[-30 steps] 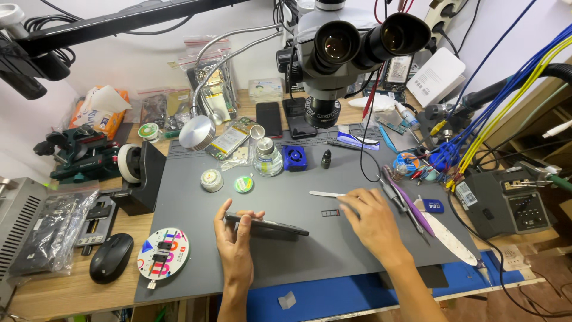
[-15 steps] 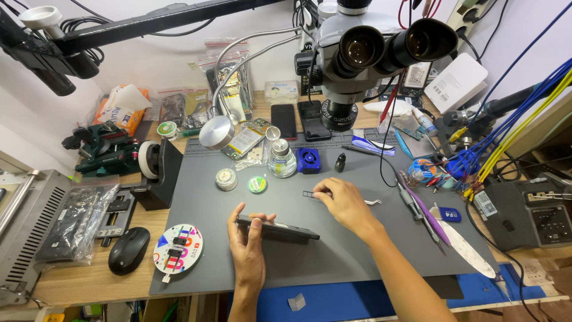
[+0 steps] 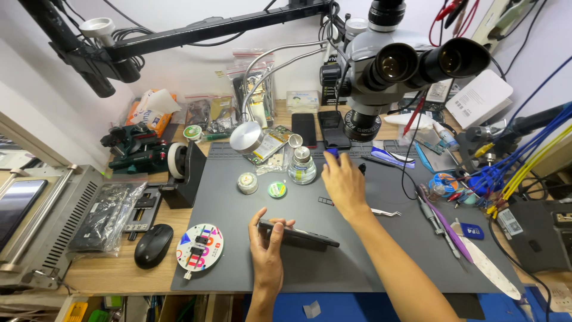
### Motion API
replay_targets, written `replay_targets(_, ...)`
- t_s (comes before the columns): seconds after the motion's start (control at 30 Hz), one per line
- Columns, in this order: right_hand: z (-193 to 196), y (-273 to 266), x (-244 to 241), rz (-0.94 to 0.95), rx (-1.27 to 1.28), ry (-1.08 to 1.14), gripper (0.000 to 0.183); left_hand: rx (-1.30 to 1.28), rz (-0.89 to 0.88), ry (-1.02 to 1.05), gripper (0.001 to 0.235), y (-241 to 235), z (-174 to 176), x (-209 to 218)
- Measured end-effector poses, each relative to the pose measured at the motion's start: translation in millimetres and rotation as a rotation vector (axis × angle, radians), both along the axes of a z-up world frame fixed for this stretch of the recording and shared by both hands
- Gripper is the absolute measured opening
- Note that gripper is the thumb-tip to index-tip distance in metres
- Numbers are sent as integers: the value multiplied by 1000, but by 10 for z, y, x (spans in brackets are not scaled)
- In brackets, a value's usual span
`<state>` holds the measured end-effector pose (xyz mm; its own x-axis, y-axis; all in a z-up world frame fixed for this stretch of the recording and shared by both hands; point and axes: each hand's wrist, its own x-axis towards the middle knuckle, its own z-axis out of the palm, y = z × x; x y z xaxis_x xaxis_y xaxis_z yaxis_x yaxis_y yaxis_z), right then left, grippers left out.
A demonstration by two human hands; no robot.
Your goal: The person uses a blue plastic pry tool to separate the back cover of a black smartphone from its frame. After prying the edges, they remove the back cover to reveal the internal components, including the battery and circuit board, and place the cover on the workbench.
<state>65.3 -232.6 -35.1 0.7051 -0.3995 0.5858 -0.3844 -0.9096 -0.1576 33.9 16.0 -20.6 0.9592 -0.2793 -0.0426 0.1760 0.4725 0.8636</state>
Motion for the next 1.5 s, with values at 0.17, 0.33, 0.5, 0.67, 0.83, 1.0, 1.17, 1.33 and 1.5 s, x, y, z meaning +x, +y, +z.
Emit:
replay_targets(0.17,126,54,-130,-45,796,-285,28,23,0,18,62,6,28,27)
replay_targets(0.33,68,77,-160,-43,1278,-465,29,-2,-16,5,60,-8,-57,39)
replay_targets(0.5,-195,-88,-187,-29,541,-132,27,-38,-1,1,58,-30,-114,43)
replay_targets(0.67,263,90,-838,-28,624,19,34,5,-8,0,68,-34,2,-5)
replay_targets(0.83,479,-82,-1823,-190,636,-28,25,28,4,-9,62,-28,-22,0)
replay_targets(1.0,424,-403,-2638,-478,578,-103,21,20,22,-36,59,-51,-82,-3)
replay_targets(1.17,356,-464,-2886,-536,606,-80,24,43,20,-38,56,-49,-42,-14)
replay_targets(1.33,115,-786,-2992,-530,538,34,32,42,5,-78,53,-44,-120,-10)
replay_targets(1.5,-103,-1227,-3047,-464,376,267,53,27,46,-72,53,-61,-192,21)
